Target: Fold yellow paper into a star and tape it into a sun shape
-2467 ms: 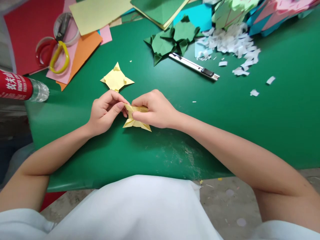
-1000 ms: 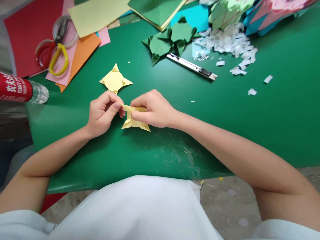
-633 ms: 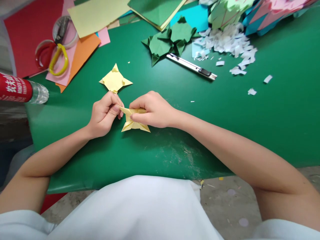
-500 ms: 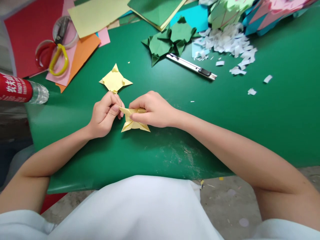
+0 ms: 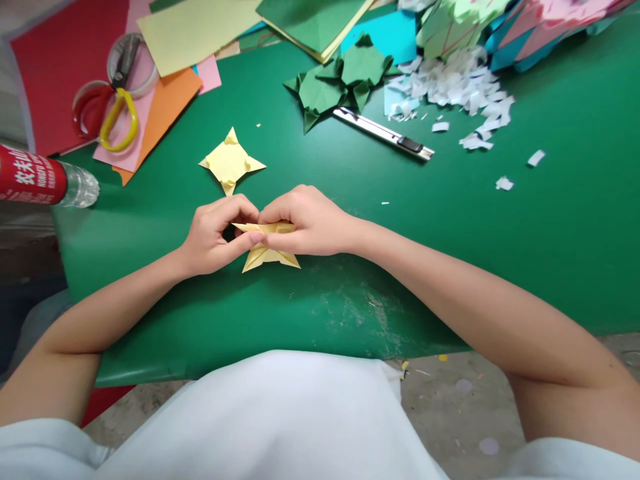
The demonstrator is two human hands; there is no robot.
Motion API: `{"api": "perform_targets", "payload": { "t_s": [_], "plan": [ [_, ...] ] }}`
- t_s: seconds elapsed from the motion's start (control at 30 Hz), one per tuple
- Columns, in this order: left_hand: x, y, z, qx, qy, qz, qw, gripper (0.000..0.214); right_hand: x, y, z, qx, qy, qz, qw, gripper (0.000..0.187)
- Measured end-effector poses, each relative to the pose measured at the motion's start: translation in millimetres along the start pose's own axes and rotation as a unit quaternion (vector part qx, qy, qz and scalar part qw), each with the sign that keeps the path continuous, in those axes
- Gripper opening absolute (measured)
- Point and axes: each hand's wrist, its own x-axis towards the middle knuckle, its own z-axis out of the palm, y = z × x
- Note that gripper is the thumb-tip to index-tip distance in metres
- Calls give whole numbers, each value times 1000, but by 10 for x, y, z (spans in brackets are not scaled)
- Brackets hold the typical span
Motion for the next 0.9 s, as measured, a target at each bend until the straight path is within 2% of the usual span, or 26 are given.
{"api": "perform_targets", "payload": {
  "t_s": [0.13,0.27,0.4,0.57,0.7,0.9],
  "plan": [
    [19,13,-11,14,-13,3,1000,32,2,-6,19,-26,6,-12,1000,41],
    [8,-1,-28,-18,-4,8,1000,28,2,-12,30,-46,11,-16,999,38],
    [-5,-3,-55,-53,-10,-25,998,34,-2,-1,32,-51,17,-19,998,39],
    [-16,-6,-70,-77,-6,-66,995,38,-8,19,-10,2,14,-27,1000,39],
    [-34,-37,-62,-112,-3,-91,990,36,-14,38,-49,53,19,-6,998,38],
    [-30,-47,-32,-148,45,-93,984,37,-8,59,-44,101,56,30,993,35]
  ]
}}
